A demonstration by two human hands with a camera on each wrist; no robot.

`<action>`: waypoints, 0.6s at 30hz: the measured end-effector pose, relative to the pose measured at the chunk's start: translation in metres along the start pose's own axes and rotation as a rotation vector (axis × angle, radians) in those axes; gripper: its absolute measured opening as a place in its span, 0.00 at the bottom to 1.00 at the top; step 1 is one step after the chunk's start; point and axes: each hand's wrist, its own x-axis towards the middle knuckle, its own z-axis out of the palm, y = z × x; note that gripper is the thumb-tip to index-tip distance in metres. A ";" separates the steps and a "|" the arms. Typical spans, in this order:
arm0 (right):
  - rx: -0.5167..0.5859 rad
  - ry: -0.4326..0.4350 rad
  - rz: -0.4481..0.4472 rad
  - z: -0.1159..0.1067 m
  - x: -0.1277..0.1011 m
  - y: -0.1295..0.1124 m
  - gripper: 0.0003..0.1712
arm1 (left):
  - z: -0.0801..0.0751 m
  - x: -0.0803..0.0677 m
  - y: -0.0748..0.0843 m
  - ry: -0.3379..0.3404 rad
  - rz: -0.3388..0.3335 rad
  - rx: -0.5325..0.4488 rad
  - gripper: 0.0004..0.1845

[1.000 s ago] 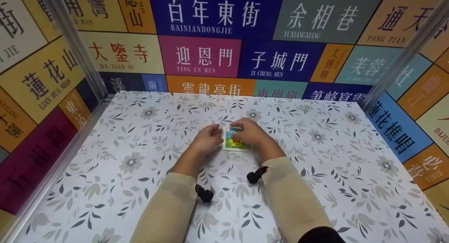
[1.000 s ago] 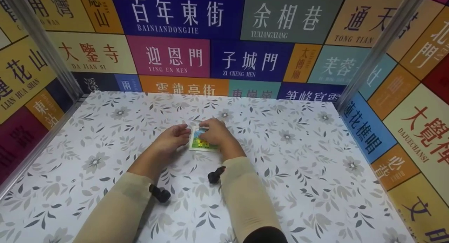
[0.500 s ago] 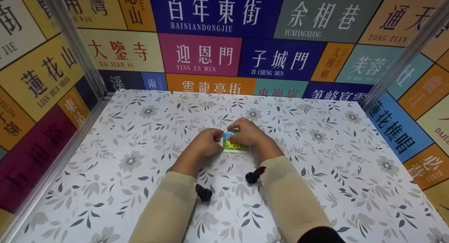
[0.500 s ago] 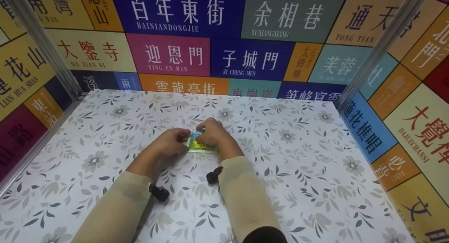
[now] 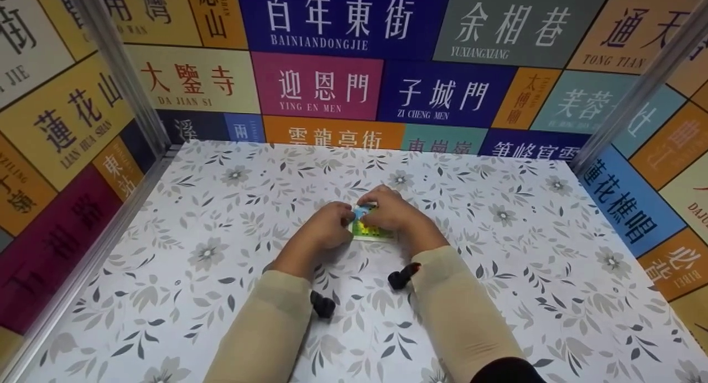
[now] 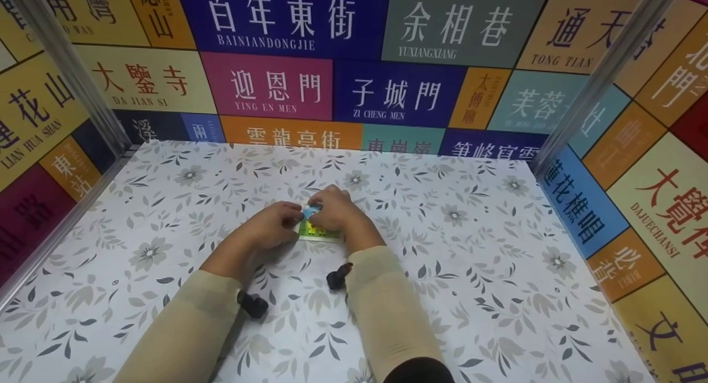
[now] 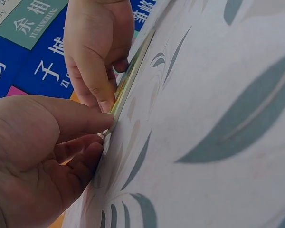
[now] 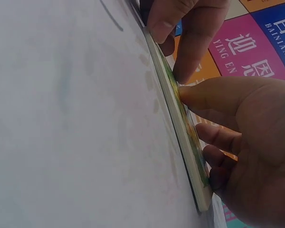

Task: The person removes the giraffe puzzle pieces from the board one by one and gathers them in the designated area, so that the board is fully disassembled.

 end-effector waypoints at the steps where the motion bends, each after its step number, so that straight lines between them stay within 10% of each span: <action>1: 0.014 -0.002 0.012 0.000 0.000 0.000 0.22 | 0.000 0.000 0.000 -0.003 -0.006 -0.004 0.25; 11: 0.047 0.029 0.014 0.003 0.001 0.000 0.23 | 0.001 0.001 -0.001 0.004 -0.023 0.001 0.26; 18: 0.055 0.022 -0.032 0.001 0.001 0.002 0.25 | 0.001 -0.003 0.002 0.017 0.039 0.002 0.03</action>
